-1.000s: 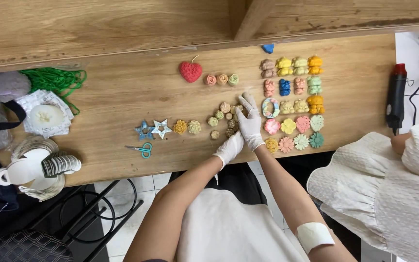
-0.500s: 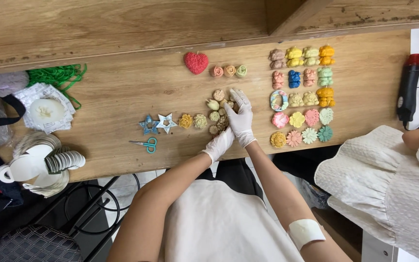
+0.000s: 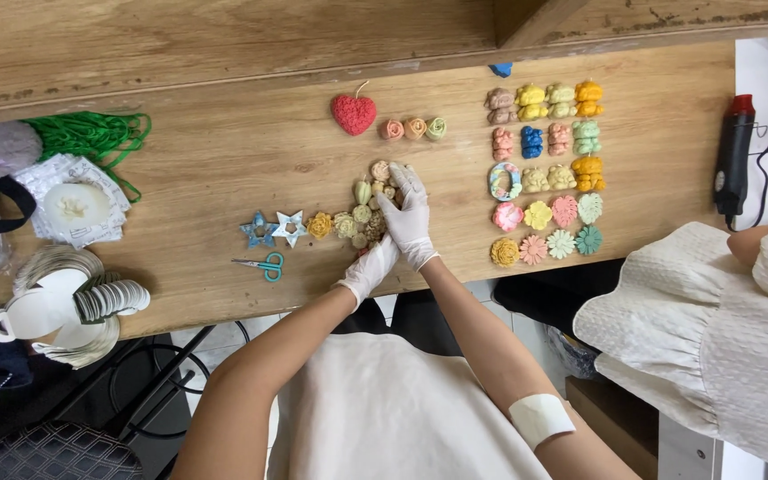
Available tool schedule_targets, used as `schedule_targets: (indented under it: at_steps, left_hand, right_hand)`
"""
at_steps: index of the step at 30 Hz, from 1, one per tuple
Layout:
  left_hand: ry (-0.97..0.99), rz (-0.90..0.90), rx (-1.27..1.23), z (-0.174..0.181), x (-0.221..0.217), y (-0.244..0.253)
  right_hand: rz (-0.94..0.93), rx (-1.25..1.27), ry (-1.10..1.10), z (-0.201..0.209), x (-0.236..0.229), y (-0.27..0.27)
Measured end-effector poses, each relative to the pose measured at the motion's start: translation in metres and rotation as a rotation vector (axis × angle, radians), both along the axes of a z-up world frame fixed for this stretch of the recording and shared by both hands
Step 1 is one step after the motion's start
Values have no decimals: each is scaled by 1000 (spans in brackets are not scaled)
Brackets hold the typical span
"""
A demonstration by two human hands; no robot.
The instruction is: The person, wearing white gloves, picks up small decorative wax candle pieces one at a time and arranges them into neat rows on a wooden table. Near the end, the person picks up a red heart-shaped candle and trims its wick with scissors.
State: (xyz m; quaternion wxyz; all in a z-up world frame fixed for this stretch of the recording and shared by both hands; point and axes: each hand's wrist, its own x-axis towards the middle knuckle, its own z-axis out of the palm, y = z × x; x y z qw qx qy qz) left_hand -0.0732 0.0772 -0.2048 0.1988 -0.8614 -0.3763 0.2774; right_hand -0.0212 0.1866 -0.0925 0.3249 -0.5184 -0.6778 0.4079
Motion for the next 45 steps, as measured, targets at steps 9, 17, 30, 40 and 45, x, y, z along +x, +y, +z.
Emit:
schedule_targets:
  at_steps: [9, 17, 30, 40, 45]
  left_hand:
    - [-39, 21, -132, 36, -26, -3]
    - [-352, 128, -22, 100, -34, -6]
    - [-760, 872, -84, 219, -51, -26]
    - [-620, 1042, -210, 614, -8, 8]
    - [-629, 1240, -239, 682, -1, 10]
  right_hand:
    - [23, 7, 12, 2, -10, -6]
    - [-65, 201, -144, 34, 45, 6]
    - [-214, 106, -91, 96, 189, 78]
    - [423, -82, -630, 108, 78, 143]
    - [494, 178, -661, 24, 76, 167]
